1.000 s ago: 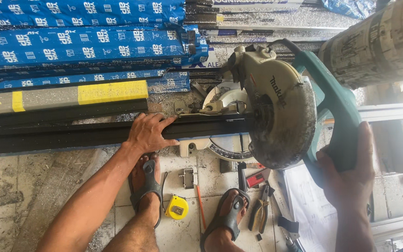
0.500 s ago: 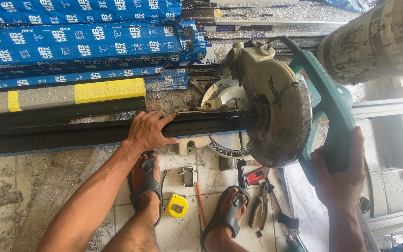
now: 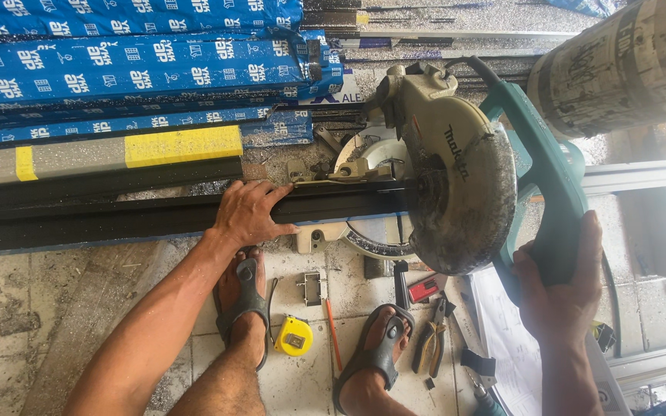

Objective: The person positions a black metal beam into a miter saw, marks a measurement with a pencil, and performs several cuts while holding the beam in place.

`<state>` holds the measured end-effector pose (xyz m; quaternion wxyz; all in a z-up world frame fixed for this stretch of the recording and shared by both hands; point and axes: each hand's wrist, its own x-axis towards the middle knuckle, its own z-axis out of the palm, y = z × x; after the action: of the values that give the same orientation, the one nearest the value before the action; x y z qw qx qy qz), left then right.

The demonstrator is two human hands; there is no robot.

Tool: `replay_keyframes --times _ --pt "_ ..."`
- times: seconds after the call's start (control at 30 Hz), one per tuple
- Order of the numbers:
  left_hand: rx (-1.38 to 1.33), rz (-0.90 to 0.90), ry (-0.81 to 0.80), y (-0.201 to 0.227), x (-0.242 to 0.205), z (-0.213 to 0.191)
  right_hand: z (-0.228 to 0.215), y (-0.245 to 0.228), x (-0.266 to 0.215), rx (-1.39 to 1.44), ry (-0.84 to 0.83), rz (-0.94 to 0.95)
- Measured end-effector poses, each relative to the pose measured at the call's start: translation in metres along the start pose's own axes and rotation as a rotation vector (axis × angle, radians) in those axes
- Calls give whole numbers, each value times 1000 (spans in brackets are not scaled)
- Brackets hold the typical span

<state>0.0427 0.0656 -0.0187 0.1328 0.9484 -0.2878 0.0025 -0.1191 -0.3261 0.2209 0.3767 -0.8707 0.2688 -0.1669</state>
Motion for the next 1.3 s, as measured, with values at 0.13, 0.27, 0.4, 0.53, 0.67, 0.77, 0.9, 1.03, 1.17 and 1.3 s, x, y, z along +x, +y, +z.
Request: replay_keyframes --times 0.13,0.27,0.4,0.53,0.67,0.77,0.9,1.03,1.17,1.3 --pt "-5 -5 -1 1 0 -1 1 3 -1 31 -22 -31" --pt "-9 -21 -14 2 0 -3 1 1 -1 17 -18 -49" --pt "-16 -35 -37 1 -1 -1 1 9 -1 37 -36 -115" --pt "-14 -19 -10 0 -1 0 1 4 -3 12 -17 -22" --pt "-3 -15 -8 1 -1 -1 2 10 -2 15 -17 -62" --pt "-17 -22 -9 0 -1 2 1 2 -4 -13 -8 -32" --pt "-16 -14 -4 0 -1 0 3 2 -4 11 -11 -9" --pt "-3 -21 -7 2 0 -4 2 14 -2 -2 -15 -89" --pt "-10 -33 8 0 -2 3 2 5 -3 -35 -15 -16" --pt "-12 -33 13 2 -2 0 2 1 -5 -15 -16 2"
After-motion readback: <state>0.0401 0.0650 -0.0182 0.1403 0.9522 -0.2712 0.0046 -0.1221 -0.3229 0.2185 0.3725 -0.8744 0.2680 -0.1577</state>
